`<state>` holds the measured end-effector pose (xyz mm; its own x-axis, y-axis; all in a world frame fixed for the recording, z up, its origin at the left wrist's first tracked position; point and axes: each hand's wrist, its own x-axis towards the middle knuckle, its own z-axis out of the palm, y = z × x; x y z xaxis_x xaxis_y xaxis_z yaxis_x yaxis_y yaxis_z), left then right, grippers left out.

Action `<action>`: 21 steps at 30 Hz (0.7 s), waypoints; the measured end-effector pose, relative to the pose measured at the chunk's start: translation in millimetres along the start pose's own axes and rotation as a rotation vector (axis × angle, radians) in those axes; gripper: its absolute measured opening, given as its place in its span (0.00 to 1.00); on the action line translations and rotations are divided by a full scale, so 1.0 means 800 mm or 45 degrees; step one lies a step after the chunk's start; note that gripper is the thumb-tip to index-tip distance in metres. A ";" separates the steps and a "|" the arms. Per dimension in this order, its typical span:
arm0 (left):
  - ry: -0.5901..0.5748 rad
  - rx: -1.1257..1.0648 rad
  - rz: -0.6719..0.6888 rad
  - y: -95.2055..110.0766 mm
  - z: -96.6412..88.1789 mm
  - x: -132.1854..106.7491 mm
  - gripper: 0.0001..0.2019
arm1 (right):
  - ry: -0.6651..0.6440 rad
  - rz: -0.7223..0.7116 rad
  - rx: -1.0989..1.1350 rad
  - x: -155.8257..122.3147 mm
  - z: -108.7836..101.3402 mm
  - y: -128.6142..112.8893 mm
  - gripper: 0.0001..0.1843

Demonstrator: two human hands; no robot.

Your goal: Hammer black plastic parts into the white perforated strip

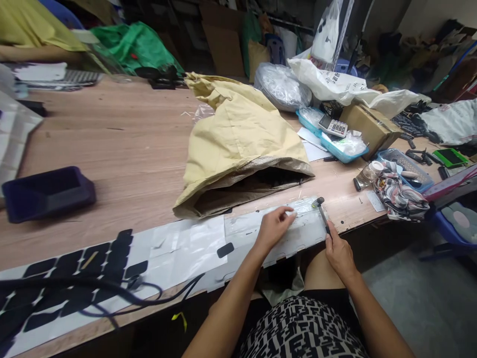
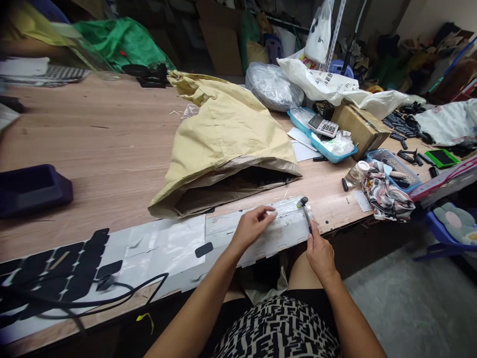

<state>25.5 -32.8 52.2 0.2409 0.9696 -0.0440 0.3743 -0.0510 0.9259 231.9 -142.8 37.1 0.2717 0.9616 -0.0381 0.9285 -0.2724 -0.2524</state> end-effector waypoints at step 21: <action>0.110 0.588 -0.103 0.007 0.026 0.140 0.12 | 0.014 0.013 0.052 -0.004 0.009 0.003 0.29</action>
<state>73.3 70.7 44.7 0.1268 0.9901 -0.0596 0.7526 -0.0569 0.6560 231.7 -146.5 29.5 0.2841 0.9583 -0.0303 0.9146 -0.2803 -0.2915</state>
